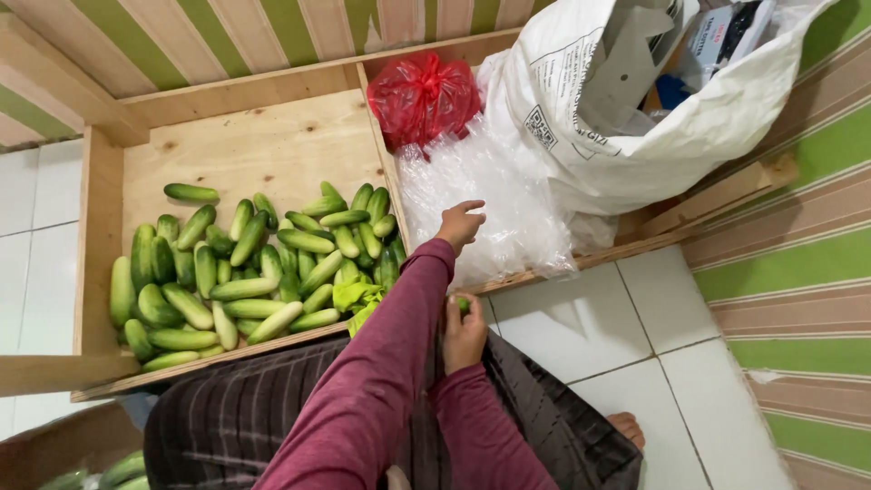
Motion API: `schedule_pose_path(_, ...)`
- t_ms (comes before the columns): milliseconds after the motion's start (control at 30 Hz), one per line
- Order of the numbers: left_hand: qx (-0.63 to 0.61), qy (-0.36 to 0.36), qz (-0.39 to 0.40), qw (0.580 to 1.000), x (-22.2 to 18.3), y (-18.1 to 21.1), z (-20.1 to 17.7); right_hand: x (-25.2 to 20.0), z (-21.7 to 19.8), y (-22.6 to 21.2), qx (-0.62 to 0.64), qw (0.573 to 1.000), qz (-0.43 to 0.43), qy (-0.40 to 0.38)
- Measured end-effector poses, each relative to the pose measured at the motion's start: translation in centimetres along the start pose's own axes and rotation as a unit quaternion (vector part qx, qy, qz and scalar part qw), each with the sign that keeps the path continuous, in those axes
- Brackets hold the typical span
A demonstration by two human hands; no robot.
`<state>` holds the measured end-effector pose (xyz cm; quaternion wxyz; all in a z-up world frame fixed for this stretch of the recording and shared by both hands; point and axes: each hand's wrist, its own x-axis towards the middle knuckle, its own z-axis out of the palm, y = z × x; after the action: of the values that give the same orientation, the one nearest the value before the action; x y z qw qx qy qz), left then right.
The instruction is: Packaging individual cucumbers into plastic bags and tying them closed
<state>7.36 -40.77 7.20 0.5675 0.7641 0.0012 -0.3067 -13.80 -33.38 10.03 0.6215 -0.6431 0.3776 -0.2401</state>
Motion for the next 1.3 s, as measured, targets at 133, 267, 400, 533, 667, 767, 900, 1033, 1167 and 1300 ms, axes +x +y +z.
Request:
schedule_pose_path(133,-0.050,-0.018,-0.016,0.998,3.6,-3.0,2.0,0.1,-0.1,-0.5,0.002,1.000,0.007,0.000)
schedule_pose_path(267,0.009,0.049,0.012,0.999,4.7,-3.9,1.6,0.4,0.1,0.2,0.026,1.000,0.017,-0.005)
schedule_pose_path(400,-0.026,0.095,0.003,0.995,2.4,-2.2,0.3,0.3,0.0,-0.7,0.047,0.999,0.015,-0.015)
schedule_pose_path(533,-0.034,0.062,-0.002,0.998,1.9,-2.5,0.4,0.3,0.2,-0.5,0.030,0.999,0.002,-0.019)
schedule_pose_path(667,-0.135,-0.036,-0.050,0.989,1.0,-1.6,0.9,0.5,0.4,0.0,0.052,0.998,0.005,-0.017)
schedule_pose_path(767,-0.158,-0.056,-0.056,0.984,2.1,-2.3,1.9,1.0,0.2,0.4,0.057,0.998,0.011,-0.010)
schedule_pose_path(900,-0.183,0.020,-0.039,0.982,10.6,-10.1,4.2,0.8,-0.1,0.1,0.037,0.999,0.021,-0.010)
schedule_pose_path(1033,-0.161,0.051,-0.022,0.985,3.1,-5.1,-1.4,0.8,0.6,1.9,0.043,0.998,0.044,-0.022)
schedule_pose_path(1167,-0.111,0.085,0.000,0.990,3.2,-7.8,-6.3,0.2,0.5,1.3,0.043,0.997,0.050,-0.041)
schedule_pose_path(1300,-0.065,0.068,0.017,0.995,6.7,-12.7,-8.6,0.2,1.0,1.6,0.078,0.996,0.035,-0.022)
